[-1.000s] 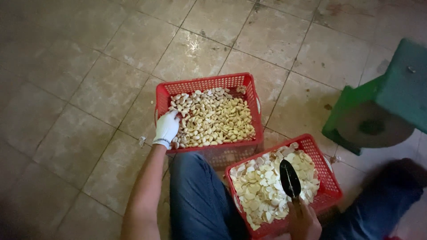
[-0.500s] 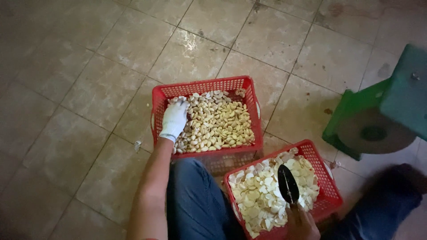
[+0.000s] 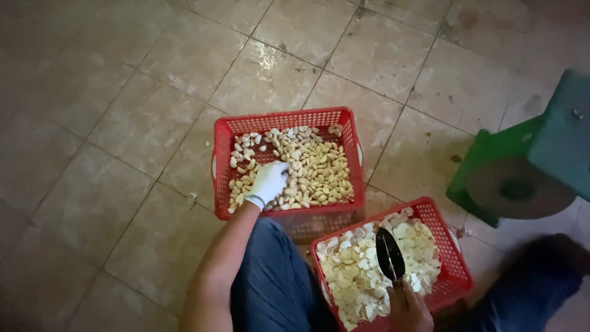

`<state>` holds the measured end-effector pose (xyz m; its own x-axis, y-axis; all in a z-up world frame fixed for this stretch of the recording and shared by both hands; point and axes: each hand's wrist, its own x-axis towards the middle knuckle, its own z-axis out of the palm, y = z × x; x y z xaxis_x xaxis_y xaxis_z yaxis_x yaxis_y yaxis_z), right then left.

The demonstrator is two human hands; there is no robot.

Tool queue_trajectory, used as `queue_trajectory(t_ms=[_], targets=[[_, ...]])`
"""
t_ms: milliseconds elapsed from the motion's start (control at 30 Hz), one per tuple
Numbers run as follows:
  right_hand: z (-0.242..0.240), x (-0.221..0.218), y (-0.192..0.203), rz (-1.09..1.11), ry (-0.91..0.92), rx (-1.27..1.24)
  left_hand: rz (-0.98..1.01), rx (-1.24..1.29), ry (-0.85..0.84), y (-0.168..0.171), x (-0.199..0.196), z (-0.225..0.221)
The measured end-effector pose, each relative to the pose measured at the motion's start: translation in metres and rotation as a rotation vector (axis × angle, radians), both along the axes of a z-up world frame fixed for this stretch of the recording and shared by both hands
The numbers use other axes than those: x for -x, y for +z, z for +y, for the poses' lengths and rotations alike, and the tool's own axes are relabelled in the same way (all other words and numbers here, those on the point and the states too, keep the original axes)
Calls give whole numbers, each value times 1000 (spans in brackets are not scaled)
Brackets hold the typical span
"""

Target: A person sitting on the floor uses a handheld slicer to cut garlic cloves into thin slices, collecting them in a red plastic basket.

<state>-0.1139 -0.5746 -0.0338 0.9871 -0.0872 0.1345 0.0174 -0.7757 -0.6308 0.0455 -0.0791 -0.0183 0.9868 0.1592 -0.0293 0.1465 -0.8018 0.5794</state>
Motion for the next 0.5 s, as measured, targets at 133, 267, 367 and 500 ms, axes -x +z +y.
queue_trajectory(t_ms=[133,267,367,500], targets=[[1,-1,20,24,11,32,33,-20,-62,22,3,-6],[-15,1,5,98,-18,11,53,90,117,31,7,-10],[-30,7,-22,57,-2,5,26,215,282,32,9,-1],[-36,8,-35,47,28,-130,55,862,625,61,10,5]])
